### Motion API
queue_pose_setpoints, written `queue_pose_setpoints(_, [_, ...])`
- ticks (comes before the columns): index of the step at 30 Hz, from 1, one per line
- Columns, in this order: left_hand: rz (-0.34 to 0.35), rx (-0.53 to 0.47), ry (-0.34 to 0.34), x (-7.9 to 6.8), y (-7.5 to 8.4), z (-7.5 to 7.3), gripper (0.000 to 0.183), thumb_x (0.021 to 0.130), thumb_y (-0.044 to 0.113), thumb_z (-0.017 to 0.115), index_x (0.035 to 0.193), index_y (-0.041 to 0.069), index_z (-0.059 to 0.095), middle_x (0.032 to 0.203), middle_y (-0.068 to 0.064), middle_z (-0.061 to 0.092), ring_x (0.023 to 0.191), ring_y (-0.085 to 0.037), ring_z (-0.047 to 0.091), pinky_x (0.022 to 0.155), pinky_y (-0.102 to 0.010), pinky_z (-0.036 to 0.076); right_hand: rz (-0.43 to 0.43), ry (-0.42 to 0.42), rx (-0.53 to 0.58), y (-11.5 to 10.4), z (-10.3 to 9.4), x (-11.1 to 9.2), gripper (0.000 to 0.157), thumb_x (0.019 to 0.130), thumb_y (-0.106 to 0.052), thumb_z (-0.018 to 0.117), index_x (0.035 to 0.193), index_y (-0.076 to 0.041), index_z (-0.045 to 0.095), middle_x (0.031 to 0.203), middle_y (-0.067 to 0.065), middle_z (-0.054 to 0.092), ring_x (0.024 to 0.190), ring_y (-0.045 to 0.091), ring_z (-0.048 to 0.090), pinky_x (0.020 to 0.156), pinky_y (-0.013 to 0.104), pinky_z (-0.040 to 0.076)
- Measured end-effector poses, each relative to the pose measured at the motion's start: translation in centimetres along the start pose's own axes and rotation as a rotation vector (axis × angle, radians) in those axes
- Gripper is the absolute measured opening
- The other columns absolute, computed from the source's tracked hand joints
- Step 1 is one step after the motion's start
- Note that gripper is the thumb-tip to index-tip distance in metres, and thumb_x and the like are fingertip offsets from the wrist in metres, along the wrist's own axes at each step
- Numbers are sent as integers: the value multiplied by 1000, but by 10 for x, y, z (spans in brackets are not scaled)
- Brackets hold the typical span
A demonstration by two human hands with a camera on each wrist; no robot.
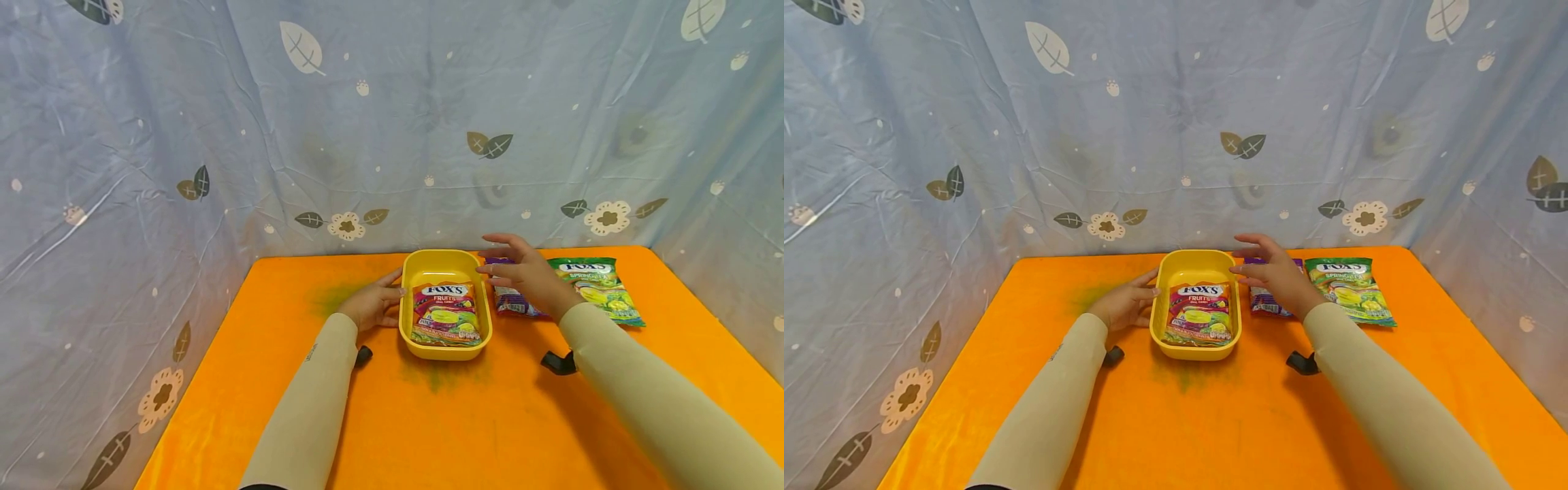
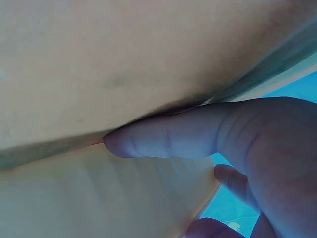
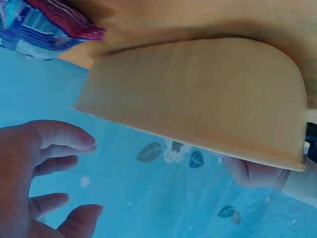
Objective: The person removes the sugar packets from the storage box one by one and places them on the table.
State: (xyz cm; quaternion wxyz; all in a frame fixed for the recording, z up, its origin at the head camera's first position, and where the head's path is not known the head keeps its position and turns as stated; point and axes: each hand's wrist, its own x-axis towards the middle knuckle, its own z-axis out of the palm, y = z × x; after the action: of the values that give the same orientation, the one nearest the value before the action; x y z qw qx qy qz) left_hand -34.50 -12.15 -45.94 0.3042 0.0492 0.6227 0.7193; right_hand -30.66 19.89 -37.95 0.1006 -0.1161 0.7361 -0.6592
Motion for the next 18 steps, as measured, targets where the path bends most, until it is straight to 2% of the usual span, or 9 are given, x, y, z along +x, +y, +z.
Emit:
queue_pose_setpoints(6, [-3, 5, 2, 0, -1, 0, 63, 98, 21, 55, 151, 40, 26, 147, -6, 40, 125, -23, 47, 83, -52, 50, -13, -17, 20, 9, 5, 8, 58, 91, -15, 67, 142, -28, 41, 140, 11, 42, 117, 29, 54, 94, 50, 43])
queue_pose_setpoints(10, [0, 3, 5, 1, -1, -1, 63, 98, 21, 55, 151, 40, 27, 147, -7, 40, 123, -23, 49, 82, -52, 50, -35, -56, 102, 18, 8, 14, 56, 93, -10, 63, 142, -25, 41, 141, 15, 38, 118, 34, 52, 93, 54, 41])
queue_pose_setpoints(14, [-3, -3, 4, 2, -1, -1, 63, 98, 21, 55, 151, 40, 26, 147, -7, 40, 123, -23, 49, 82, -52, 50, -34, -87, 141, 21, 12, 17, 57, 92, -10, 64, 142, -24, 40, 142, 17, 36, 121, 40, 47, 91, 56, 42])
queue_pose_setpoints(18, [2, -3, 1, 1, -1, -2, 63, 98, 22, 54, 151, 40, 26, 147, -7, 40, 123, -23, 50, 82, -52, 50, -29, -91, 128, 20, 17, 18, 58, 90, -14, 67, 141, -24, 41, 141, 18, 36, 123, 41, 45, 91, 56, 42])
